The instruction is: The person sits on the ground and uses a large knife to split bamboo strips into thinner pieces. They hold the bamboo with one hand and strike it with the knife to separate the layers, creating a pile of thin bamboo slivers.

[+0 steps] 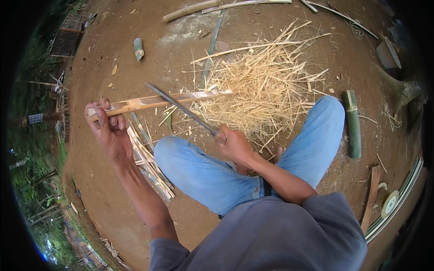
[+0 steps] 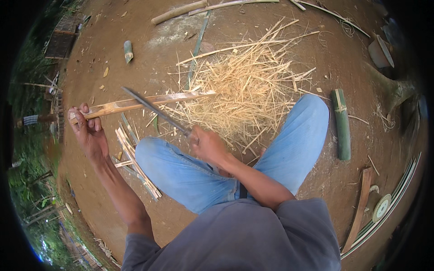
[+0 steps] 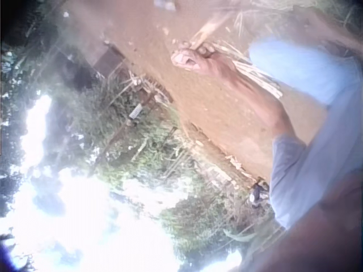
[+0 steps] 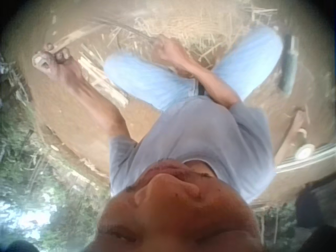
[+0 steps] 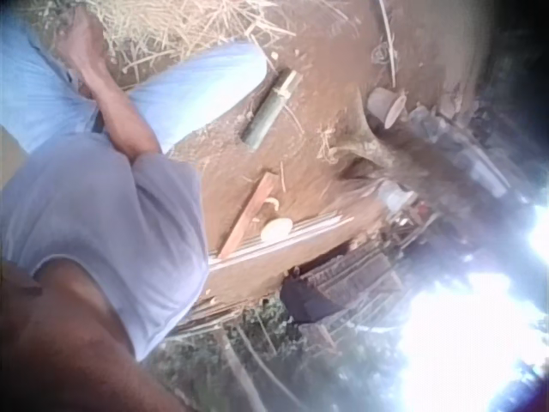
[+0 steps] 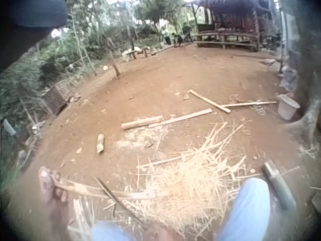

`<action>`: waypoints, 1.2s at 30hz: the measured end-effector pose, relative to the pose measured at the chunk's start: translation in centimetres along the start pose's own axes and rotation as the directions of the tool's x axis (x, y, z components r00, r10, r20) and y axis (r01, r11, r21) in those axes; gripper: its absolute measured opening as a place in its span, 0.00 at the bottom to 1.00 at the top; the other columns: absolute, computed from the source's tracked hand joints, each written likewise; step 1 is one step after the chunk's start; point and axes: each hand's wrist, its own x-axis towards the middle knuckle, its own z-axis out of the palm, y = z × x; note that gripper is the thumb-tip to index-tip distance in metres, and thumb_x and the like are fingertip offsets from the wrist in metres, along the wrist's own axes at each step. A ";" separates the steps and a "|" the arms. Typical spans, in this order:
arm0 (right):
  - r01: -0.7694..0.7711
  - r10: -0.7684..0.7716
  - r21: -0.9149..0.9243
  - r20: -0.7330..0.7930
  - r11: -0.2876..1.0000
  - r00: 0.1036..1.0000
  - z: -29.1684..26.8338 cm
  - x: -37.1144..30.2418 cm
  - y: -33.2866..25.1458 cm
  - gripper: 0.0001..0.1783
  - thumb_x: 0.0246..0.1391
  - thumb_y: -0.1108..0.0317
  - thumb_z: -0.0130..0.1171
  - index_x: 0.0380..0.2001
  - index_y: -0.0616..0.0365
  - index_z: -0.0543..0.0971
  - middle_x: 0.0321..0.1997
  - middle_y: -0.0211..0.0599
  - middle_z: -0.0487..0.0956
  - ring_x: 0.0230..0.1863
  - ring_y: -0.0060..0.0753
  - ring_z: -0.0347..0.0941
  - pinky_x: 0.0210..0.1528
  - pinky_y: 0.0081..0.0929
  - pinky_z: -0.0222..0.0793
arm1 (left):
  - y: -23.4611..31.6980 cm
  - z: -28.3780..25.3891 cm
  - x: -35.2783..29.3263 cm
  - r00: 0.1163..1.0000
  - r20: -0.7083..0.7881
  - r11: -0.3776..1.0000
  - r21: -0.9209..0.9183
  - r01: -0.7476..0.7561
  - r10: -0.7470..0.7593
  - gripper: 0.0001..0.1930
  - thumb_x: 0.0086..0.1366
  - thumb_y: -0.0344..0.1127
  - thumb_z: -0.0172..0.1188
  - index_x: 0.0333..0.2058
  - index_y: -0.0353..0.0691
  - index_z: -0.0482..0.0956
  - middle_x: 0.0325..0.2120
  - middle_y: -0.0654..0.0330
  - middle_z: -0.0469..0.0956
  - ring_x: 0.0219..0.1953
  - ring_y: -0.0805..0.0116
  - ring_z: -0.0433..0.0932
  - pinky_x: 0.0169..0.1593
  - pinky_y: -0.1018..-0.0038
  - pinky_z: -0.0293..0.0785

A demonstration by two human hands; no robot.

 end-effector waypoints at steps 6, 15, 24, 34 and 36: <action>-0.104 0.105 0.022 -0.039 0.994 0.994 -3.0 4.6 9.0 0.09 0.53 0.68 0.55 0.35 0.63 0.73 0.26 0.57 0.78 0.29 0.54 0.77 0.35 0.47 0.70 | -5.3 3.8 1.1 1.000 -0.013 0.998 -0.059 -0.003 0.002 0.10 0.72 0.37 0.51 0.48 0.45 0.68 0.38 0.63 0.68 0.27 0.83 0.60 0.28 0.85 0.63; -0.107 0.106 -0.009 -0.071 0.994 0.992 -7.1 10.4 11.4 0.09 0.52 0.69 0.57 0.34 0.62 0.73 0.25 0.56 0.78 0.28 0.55 0.77 0.31 0.47 0.69 | -8.4 7.1 5.4 1.000 0.013 0.994 -0.112 -0.015 0.017 0.11 0.72 0.39 0.50 0.47 0.42 0.69 0.38 0.62 0.68 0.26 0.82 0.60 0.27 0.85 0.63; -0.142 0.140 -0.043 -0.051 0.989 0.989 -9.9 12.8 13.1 0.11 0.50 0.71 0.55 0.38 0.62 0.73 0.28 0.59 0.79 0.31 0.60 0.78 0.37 0.48 0.71 | -10.2 9.9 8.2 1.000 0.028 0.987 -0.161 0.007 -0.002 0.12 0.71 0.39 0.52 0.47 0.40 0.69 0.37 0.61 0.69 0.26 0.81 0.59 0.26 0.85 0.63; -0.089 0.084 -0.032 -0.122 0.996 0.989 -9.8 14.3 15.1 0.07 0.51 0.70 0.54 0.32 0.61 0.71 0.24 0.57 0.77 0.29 0.60 0.76 0.33 0.49 0.68 | -11.8 10.2 8.8 0.998 0.049 0.984 -0.175 0.034 -0.026 0.10 0.71 0.38 0.51 0.47 0.42 0.69 0.37 0.61 0.69 0.26 0.82 0.60 0.26 0.85 0.62; -0.061 0.052 -0.073 -0.122 0.995 0.991 -9.8 14.2 16.3 0.08 0.53 0.69 0.53 0.34 0.62 0.73 0.27 0.59 0.78 0.31 0.61 0.76 0.34 0.49 0.69 | -11.5 10.3 8.2 0.998 0.063 0.977 -0.208 0.044 -0.032 0.10 0.71 0.38 0.51 0.47 0.41 0.69 0.37 0.61 0.69 0.26 0.81 0.60 0.26 0.85 0.62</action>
